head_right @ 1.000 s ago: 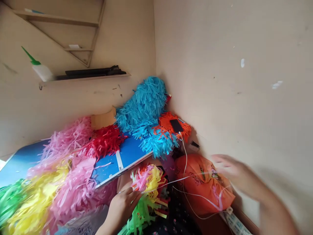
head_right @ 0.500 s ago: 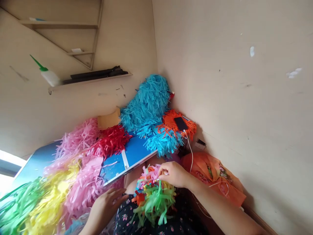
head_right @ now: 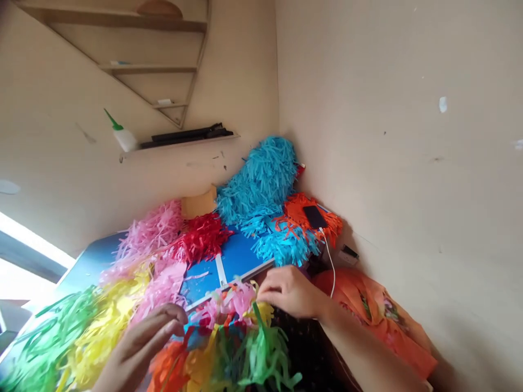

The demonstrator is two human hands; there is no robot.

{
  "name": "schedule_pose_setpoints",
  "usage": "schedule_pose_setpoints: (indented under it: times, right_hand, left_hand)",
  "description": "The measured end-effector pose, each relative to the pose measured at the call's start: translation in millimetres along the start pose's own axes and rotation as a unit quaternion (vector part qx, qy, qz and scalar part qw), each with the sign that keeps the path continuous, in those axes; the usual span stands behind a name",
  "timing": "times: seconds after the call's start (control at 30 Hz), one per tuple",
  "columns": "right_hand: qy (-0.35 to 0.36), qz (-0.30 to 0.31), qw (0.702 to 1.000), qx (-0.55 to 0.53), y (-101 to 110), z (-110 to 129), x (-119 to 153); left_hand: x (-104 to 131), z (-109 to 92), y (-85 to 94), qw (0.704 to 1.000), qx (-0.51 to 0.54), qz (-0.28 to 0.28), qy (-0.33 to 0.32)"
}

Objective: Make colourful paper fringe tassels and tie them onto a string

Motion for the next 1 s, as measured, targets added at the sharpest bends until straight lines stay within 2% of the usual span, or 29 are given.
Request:
schedule_pose_setpoints:
  times: [0.03,0.1,0.2,0.27,0.37,0.47,0.53,0.6,0.67,0.73,0.83,0.93,1.0]
  right_hand:
    - [-0.016,-0.006,1.000,0.007,1.5,-1.2,-1.9]
    - [-0.057,0.003,0.998,0.008,0.6,-6.5,-4.9]
    - [-0.096,0.065,0.993,-0.018,-12.3,-17.6,-9.1]
    - [-0.129,0.080,0.988,-0.016,-17.1,-31.8,-11.0]
    - [-0.159,0.043,0.986,-0.037,-19.4,-52.9,-10.9]
    - [-0.158,0.012,0.972,-0.175,-40.3,-60.7,-4.6]
    - [-0.180,0.006,0.925,-0.335,-70.5,-62.2,2.6]
    - [-0.208,-0.008,0.846,-0.491,-104.2,-60.3,8.5]
    - [-0.213,-0.036,0.775,-0.594,-128.5,-57.1,9.8]
    - [-0.220,-0.066,0.723,-0.652,-142.1,-59.1,9.9]
    - [-0.263,-0.094,0.681,-0.677,-153.2,-70.4,14.3]
    - [-0.270,-0.085,0.664,-0.692,-159.1,-74.1,14.2]
    - [-0.257,-0.087,0.655,-0.705,-155.8,-75.9,11.0]
  left_hand:
    - [0.1,0.6,-0.4,1.000,0.003,0.011,0.016]
    - [1.9,5.7,5.6,0.998,-0.009,-0.005,0.057]
    - [2.4,14.0,7.4,0.996,0.004,0.000,0.091]
    - [0.2,19.1,7.7,0.995,0.011,0.000,0.099]
    - [-4.9,27.0,9.6,0.994,-0.003,-0.023,0.107]
    - [-9.1,31.7,2.1,0.991,-0.007,-0.057,0.117]
    - [-11.8,26.9,-15.2,0.990,-0.023,-0.074,0.114]
    - [-15.8,15.4,-47.6,0.989,-0.091,-0.044,0.105]
    - [-17.6,5.6,-82.5,0.969,-0.222,-0.002,0.113]
    - [-16.7,-1.0,-105.3,0.943,-0.310,0.005,0.118]
    - [-14.6,-5.0,-124.2,0.931,-0.352,0.013,0.093]
    - [-10.4,-2.4,-141.0,0.935,-0.349,0.024,0.055]
    - [-3.4,1.5,-158.0,0.946,-0.323,0.035,0.014]
Point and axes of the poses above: each hand's wrist, its own x-axis away from the middle knuckle, its own y-axis out of the back of the hand, z = x × y, the point moved 9 cm from there along -x, towards the middle knuckle, and after that the axes turned 7 degrees about z, right-handed, at the moved point
